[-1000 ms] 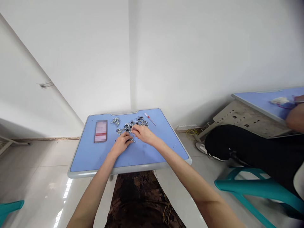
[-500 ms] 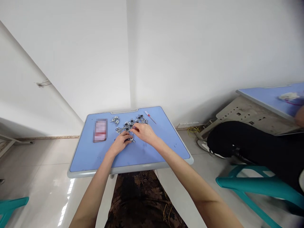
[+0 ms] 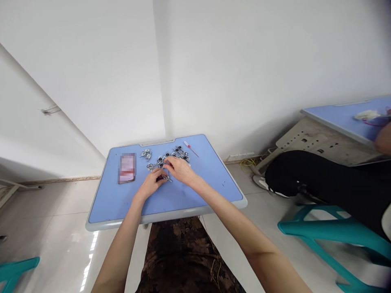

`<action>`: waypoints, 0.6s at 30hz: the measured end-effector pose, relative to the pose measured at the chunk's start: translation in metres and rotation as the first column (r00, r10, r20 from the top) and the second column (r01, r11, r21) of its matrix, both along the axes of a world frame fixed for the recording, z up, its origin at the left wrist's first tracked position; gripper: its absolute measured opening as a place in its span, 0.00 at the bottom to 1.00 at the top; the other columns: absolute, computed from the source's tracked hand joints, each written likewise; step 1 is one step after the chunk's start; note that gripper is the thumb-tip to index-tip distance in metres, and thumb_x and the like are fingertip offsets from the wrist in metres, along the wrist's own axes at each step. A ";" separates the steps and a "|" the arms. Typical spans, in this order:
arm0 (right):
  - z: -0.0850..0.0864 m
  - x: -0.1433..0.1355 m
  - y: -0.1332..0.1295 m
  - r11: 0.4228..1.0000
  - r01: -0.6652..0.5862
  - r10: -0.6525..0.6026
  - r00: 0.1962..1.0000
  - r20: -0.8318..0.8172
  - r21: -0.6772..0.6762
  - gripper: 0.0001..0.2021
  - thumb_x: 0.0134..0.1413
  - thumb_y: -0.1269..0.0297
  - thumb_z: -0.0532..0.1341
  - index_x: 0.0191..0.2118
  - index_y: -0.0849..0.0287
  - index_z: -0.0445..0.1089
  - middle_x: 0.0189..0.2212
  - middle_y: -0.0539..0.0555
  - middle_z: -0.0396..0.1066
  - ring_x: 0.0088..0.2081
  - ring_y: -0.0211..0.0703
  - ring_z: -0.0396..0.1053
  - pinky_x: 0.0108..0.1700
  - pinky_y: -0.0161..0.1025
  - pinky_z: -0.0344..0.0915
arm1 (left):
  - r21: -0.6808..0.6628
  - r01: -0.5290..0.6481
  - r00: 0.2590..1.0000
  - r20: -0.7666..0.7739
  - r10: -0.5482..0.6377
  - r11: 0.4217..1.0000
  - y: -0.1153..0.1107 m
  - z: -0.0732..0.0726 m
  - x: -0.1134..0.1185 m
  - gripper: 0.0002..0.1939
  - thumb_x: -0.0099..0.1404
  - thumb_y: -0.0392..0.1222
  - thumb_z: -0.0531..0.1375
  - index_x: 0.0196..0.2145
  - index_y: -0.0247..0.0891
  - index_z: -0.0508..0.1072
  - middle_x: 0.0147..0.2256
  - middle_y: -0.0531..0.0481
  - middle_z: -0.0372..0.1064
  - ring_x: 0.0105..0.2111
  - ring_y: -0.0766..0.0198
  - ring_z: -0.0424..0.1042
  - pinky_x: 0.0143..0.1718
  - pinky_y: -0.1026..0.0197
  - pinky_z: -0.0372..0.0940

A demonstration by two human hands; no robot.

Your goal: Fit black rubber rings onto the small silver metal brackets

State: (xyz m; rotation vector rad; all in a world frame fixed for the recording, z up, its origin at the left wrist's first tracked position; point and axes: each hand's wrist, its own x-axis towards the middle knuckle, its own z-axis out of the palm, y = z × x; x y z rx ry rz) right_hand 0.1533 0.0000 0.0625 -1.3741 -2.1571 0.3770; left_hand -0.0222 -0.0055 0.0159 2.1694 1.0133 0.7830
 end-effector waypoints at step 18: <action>0.008 0.013 -0.004 0.977 -0.212 0.210 0.977 -0.041 -0.035 0.17 0.60 0.75 0.52 0.54 0.63 0.61 0.40 0.57 0.73 0.40 0.42 0.71 0.42 0.37 0.63 | -0.006 0.013 0.999 0.030 -0.012 1.000 0.004 -0.002 -0.001 0.06 0.61 0.33 0.59 0.37 0.37 0.73 0.38 0.48 0.68 0.39 0.61 0.68 0.41 0.58 0.64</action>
